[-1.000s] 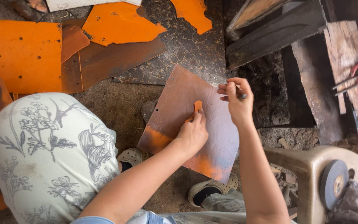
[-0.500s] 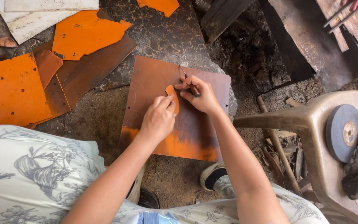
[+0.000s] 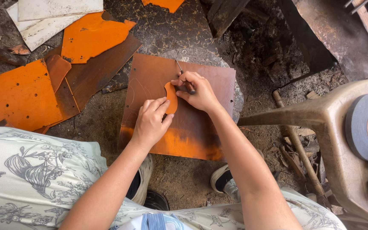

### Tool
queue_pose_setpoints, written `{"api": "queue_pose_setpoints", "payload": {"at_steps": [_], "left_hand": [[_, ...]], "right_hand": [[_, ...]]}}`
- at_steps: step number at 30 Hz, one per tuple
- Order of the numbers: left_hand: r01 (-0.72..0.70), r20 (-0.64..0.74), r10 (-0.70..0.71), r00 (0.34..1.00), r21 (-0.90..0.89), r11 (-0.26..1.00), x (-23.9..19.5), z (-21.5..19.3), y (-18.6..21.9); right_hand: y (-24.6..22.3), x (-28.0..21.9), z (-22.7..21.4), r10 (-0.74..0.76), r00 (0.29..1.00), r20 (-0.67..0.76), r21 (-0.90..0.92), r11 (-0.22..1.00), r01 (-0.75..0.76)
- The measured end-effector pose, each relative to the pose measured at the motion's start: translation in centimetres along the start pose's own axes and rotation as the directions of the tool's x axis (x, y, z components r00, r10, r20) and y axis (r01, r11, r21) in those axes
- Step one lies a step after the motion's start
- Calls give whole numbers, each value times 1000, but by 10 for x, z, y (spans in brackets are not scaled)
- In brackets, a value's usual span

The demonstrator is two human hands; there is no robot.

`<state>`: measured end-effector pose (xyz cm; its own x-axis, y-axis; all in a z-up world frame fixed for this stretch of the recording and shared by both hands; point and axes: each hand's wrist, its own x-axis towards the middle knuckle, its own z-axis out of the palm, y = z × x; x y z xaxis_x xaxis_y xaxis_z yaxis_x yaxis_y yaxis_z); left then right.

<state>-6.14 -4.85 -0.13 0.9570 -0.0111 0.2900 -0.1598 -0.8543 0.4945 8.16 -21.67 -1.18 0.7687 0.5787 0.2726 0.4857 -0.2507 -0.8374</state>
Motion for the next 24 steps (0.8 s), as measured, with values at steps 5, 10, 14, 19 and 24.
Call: {"api": "queue_pose_setpoints", "payload": {"at_steps": [5, 10, 14, 19, 24], "left_hand": [[-19, -21, 19, 1000, -5, 1000, -3, 4, 3], [-24, -35, 24, 999, 6, 1000, -4, 4, 5], [-27, -34, 28, 999, 19, 999, -5, 5, 6], [-33, -39, 34, 999, 22, 999, -3, 6, 7], [-145, -29, 148, 989, 92, 985, 3, 10, 6]], "right_hand": [[1, -2, 1, 16, 1000, -1, 0, 1000, -16], [2, -3, 1, -96, 995, -33, -20, 995, 95], [1, -4, 1, 17, 1000, -2, 15, 1000, -17], [0, -4, 0, 126, 992, 29, 21, 992, -126], [-1, -3, 0, 24, 999, 21, 6, 1000, -24]]}}
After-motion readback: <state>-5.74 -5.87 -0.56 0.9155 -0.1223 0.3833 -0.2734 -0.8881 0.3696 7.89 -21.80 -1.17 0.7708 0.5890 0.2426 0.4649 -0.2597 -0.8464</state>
